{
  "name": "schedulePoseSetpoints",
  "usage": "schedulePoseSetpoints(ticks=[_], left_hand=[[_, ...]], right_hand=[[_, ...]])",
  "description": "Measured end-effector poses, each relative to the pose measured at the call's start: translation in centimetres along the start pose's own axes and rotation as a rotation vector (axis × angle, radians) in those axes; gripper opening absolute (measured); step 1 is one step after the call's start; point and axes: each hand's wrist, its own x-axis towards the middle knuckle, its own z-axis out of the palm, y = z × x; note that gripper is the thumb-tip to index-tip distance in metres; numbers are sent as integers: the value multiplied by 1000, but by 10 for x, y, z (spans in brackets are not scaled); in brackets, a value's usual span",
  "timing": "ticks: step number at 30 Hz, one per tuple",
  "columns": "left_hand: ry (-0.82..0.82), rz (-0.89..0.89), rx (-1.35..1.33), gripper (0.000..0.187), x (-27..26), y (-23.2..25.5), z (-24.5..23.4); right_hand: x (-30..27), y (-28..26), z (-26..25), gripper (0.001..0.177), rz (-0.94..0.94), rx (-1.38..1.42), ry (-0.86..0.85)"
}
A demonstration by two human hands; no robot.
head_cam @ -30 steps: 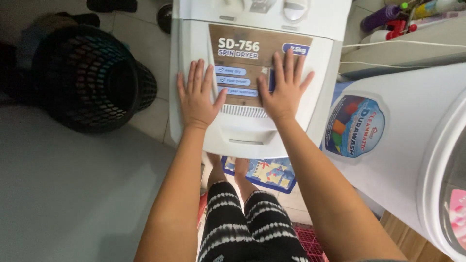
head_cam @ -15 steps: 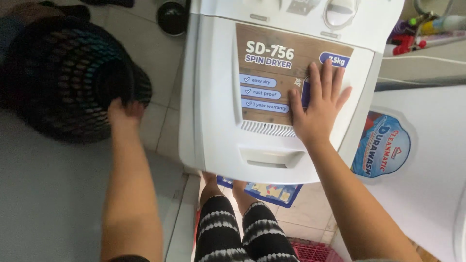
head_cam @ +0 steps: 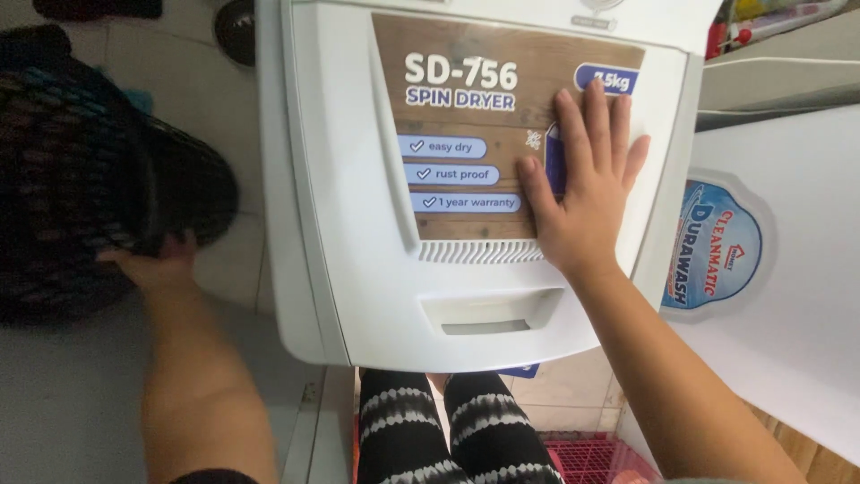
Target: Plug in and operate a portable spin dryer in a bathroom.
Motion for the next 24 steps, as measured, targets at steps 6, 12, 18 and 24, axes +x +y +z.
schedulePoseSetpoints(ticks=[6,12,18,24], left_hand=[[121,208,189,74,95,63,-38],[218,128,264,66,25,43,21],[189,217,260,56,-37,72,61],[-134,693,575,62,-196,85,147]], right_hand=[[3,-3,-1,66,15,-9,-8],[6,-6,-5,69,51,-29,-42],[10,2,-1,76,60,-40,-114],[20,13,-13,98,91,121,-303]])
